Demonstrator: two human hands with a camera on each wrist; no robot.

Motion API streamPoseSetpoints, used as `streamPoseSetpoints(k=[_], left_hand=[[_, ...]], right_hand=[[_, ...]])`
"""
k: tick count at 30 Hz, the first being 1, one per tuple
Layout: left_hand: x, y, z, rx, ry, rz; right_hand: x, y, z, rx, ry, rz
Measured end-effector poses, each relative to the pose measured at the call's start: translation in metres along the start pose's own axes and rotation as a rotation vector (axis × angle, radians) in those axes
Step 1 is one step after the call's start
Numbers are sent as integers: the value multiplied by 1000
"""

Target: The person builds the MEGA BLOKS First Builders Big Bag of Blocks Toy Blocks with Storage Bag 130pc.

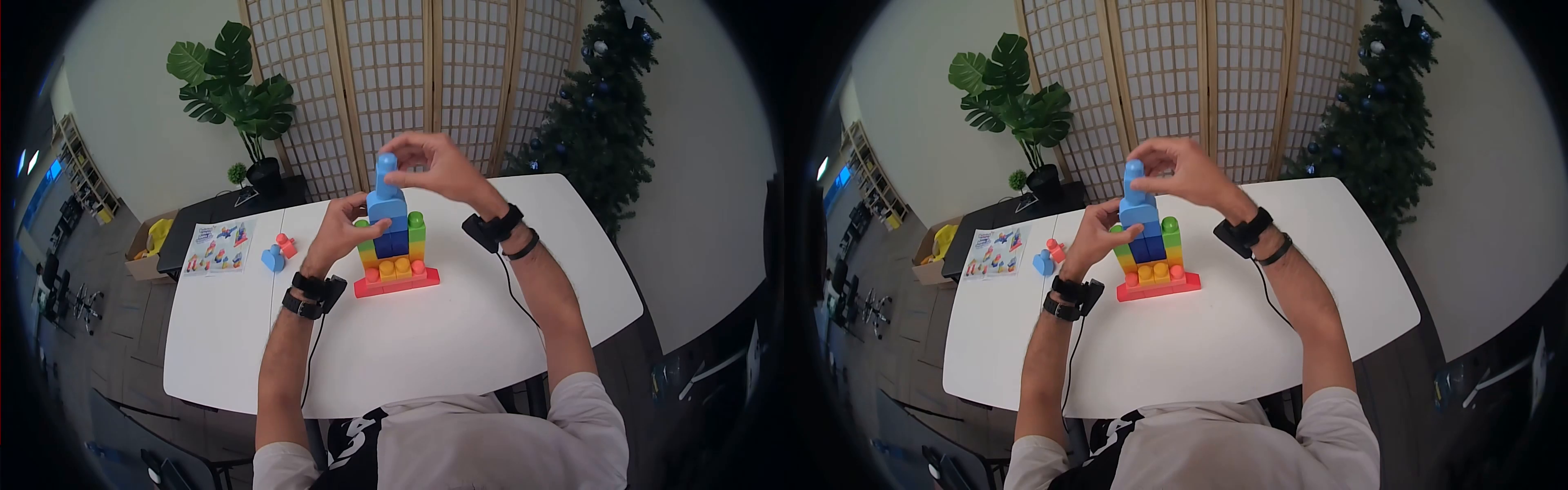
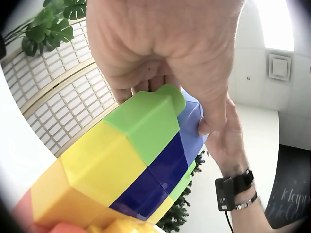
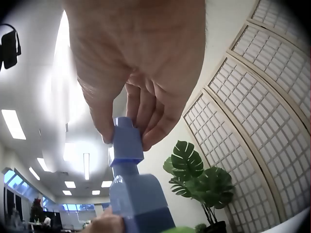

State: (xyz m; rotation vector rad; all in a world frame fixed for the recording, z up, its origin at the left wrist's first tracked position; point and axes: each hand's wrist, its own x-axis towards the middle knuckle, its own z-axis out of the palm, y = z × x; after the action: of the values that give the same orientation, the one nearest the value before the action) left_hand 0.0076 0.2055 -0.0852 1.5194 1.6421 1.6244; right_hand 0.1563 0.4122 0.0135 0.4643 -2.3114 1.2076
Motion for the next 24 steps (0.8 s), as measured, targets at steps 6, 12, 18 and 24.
streamPoseSetpoints(k=[6,12,18,24], left_hand=[[-5,3,3,34,22,-15],[-7,-6,5,55,6,-61],[-6,-9,3,36,-8,-39],[-10,-6,7,43,-1,-81]], right_hand=[[-7,4,18,40,19,36],[-13,13,21,-10,-25,63],[-17,18,25,40,-40,111],[-19,34,30,120,-52,153]])
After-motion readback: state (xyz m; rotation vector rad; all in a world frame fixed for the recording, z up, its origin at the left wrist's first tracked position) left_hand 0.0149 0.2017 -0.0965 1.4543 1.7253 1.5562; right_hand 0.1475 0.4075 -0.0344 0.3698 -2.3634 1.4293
